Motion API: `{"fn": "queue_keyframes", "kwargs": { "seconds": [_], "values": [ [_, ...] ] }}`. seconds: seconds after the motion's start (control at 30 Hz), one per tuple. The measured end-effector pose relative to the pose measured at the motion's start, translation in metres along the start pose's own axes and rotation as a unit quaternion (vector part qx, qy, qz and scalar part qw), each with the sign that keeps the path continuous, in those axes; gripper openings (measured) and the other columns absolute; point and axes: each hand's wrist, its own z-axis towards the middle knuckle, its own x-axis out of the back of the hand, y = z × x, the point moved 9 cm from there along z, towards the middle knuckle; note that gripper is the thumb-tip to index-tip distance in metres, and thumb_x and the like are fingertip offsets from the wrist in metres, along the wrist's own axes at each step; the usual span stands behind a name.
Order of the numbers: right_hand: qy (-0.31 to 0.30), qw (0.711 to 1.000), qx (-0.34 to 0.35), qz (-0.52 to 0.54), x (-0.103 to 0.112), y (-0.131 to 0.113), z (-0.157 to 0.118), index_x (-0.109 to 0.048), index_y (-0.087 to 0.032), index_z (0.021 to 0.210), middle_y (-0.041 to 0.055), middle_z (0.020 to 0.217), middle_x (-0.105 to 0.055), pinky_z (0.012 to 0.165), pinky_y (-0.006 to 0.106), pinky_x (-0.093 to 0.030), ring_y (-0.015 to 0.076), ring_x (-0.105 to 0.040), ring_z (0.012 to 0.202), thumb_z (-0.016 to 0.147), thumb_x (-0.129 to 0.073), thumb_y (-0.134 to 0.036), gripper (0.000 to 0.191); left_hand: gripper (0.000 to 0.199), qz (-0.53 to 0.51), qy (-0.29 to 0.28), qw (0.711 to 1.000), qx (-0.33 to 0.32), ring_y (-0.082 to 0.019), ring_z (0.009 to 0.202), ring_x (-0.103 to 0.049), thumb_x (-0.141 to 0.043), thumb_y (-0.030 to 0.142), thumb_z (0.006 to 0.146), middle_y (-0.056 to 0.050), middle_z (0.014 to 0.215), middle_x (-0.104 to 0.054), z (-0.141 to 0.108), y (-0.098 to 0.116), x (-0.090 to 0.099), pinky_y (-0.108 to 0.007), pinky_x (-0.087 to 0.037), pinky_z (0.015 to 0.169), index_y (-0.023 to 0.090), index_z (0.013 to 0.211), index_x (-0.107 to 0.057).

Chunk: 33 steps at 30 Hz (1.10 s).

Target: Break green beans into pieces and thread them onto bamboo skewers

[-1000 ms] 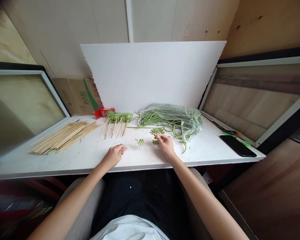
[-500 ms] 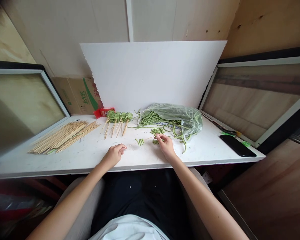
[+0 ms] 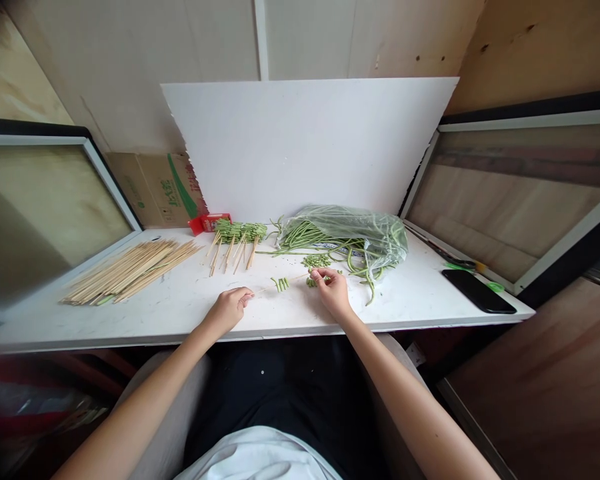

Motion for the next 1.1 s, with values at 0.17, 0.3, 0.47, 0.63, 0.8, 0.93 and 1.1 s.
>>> {"fn": "queue_keyframes", "kwargs": {
  "seconds": [0.17, 0.3, 0.47, 0.63, 0.8, 0.93, 1.1],
  "values": [
    [0.014, 0.997, 0.050, -0.065, 0.002, -0.012, -0.002, -0.080, -0.024, 0.085, 0.0109, 0.101, -0.080, 0.073, 0.039, -0.049, 0.0311, -0.068, 0.095, 0.090, -0.067, -0.065, 0.044, 0.032, 0.009, -0.001, 1.000, -0.006, -0.021, 0.080, -0.071, -0.049, -0.001, 0.083, -0.006, 0.085, -0.075, 0.000, 0.000, -0.001, -0.029, -0.054, 0.073, 0.020, 0.093, -0.070],
    [0.018, 0.993, 0.074, -0.089, 0.001, -0.019, -0.003, -0.080, -0.024, 0.084, 0.0108, 0.098, -0.080, 0.072, 0.039, -0.048, 0.0304, -0.066, 0.094, 0.092, -0.065, -0.063, 0.042, 0.032, 0.009, 0.002, 1.000, -0.013, -0.021, 0.081, -0.071, -0.049, -0.003, 0.082, -0.007, 0.086, -0.075, 0.000, 0.000, -0.001, -0.029, -0.054, 0.073, 0.020, 0.092, -0.070],
    [-0.006, 0.999, 0.027, -0.040, -0.003, -0.009, -0.002, -0.080, -0.021, 0.090, 0.0122, 0.105, -0.079, 0.073, 0.038, -0.053, 0.0291, -0.070, 0.092, 0.088, -0.068, -0.069, 0.050, 0.031, -0.003, 0.012, 1.000, -0.014, -0.019, 0.078, -0.070, -0.050, -0.001, 0.084, -0.005, 0.084, -0.074, 0.000, 0.000, 0.000, -0.027, -0.054, 0.072, 0.020, 0.093, -0.070],
    [-0.023, 0.999, -0.006, 0.032, -0.004, -0.004, 0.001, -0.081, -0.021, 0.106, 0.0118, 0.114, -0.079, 0.085, 0.040, -0.057, 0.0318, -0.071, 0.108, 0.090, -0.067, -0.068, 0.052, 0.027, -0.017, 0.023, 1.000, -0.007, -0.019, 0.074, -0.068, -0.049, 0.003, 0.090, -0.004, 0.078, -0.070, 0.000, 0.002, 0.004, -0.026, -0.051, 0.069, 0.020, 0.093, -0.069],
    [-0.008, 0.999, -0.009, 0.042, 0.000, -0.004, 0.001, -0.082, -0.021, 0.105, 0.0106, 0.114, -0.079, 0.093, 0.044, -0.055, 0.0321, -0.070, 0.112, 0.094, -0.061, -0.067, 0.052, 0.024, -0.016, 0.025, 1.000, -0.001, -0.019, 0.073, -0.067, -0.049, 0.005, 0.092, -0.003, 0.075, -0.068, 0.001, 0.003, 0.005, -0.027, -0.051, 0.069, 0.020, 0.092, -0.068],
    [-0.001, 0.999, -0.029, 0.041, -0.001, -0.003, 0.000, -0.081, -0.019, 0.097, 0.0110, 0.106, -0.079, 0.084, 0.039, -0.055, 0.0300, -0.071, 0.103, 0.088, -0.070, -0.066, 0.049, 0.027, -0.013, 0.022, 1.000, -0.004, -0.019, 0.076, -0.069, -0.047, 0.002, 0.090, -0.003, 0.077, -0.069, 0.001, 0.002, 0.004, -0.027, -0.052, 0.072, 0.020, 0.093, -0.067],
    [-0.003, 0.998, -0.036, 0.054, -0.001, -0.003, -0.001, -0.079, -0.019, 0.092, 0.0101, 0.104, -0.078, 0.076, 0.033, -0.053, 0.0257, -0.070, 0.092, 0.083, -0.076, -0.064, 0.046, 0.027, -0.013, 0.018, 1.000, -0.006, -0.019, 0.077, -0.070, -0.047, 0.002, 0.090, -0.003, 0.076, -0.069, 0.001, 0.002, 0.004, -0.026, -0.052, 0.072, 0.020, 0.092, -0.067]
  ]
}}
